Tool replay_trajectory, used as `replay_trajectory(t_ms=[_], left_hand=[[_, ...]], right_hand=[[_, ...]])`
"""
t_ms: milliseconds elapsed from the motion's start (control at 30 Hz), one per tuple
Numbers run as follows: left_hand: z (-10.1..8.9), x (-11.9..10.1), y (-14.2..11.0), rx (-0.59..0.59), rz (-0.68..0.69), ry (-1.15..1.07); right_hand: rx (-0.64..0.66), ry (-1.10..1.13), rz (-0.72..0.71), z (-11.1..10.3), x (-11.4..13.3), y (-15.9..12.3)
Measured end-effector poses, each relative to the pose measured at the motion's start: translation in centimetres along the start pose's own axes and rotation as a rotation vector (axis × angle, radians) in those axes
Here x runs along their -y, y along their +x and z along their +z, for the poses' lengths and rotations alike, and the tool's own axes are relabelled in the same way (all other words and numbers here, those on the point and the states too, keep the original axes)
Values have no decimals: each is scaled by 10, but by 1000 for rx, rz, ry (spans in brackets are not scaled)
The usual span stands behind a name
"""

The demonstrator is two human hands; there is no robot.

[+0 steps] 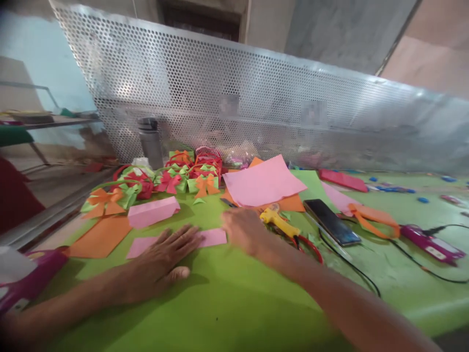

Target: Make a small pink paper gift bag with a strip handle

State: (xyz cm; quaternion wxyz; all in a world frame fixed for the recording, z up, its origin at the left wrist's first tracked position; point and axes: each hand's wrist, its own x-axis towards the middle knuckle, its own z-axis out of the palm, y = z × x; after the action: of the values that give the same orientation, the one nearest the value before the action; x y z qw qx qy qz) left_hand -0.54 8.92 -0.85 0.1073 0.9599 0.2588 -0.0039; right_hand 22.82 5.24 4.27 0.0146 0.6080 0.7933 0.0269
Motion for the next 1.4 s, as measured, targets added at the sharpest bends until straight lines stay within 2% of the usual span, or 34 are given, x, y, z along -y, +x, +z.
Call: replay_trajectory(t_ms=[100, 233, 533, 633, 733, 800, 833, 867, 967, 1067, 1200, 1400], left_hand=[[1, 0, 0, -8, -37, -4], [3, 2, -3, -30, -48, -7], [4, 6, -7, -26, -40, 26], [4, 5, -8, -20, -36, 37], [5, 5, -10, -6, -45, 42], [6, 6, -13, -1, -55, 48], [7, 7, -14, -5, -57, 50], [7, 8, -15, -13, -54, 51], [5, 7, -18, -29, -37, 53], [-2, 2, -20, -4, -57, 52], [-6, -2, -26, -4, -39, 18], [0, 7, -36, -82, 79, -14]], right_hand=[[-15, -76, 208, -2, -27, 7], [40, -92, 292, 7, -38, 15], [9, 23, 293, 17, -34, 20], [-76, 106, 242, 13, -25, 23], [-205, 197, 149, -1, -6, 19], [-281, 262, 74, -11, 10, 9], [-341, 376, 5, -15, 17, 2], [-349, 467, -50, -18, 24, -6], [-225, 579, -122, -14, 38, -35], [-146, 569, -75, 5, 36, -65], [-81, 406, 118, 34, 19, -97], [-152, 214, 159, 52, 0, -118]])
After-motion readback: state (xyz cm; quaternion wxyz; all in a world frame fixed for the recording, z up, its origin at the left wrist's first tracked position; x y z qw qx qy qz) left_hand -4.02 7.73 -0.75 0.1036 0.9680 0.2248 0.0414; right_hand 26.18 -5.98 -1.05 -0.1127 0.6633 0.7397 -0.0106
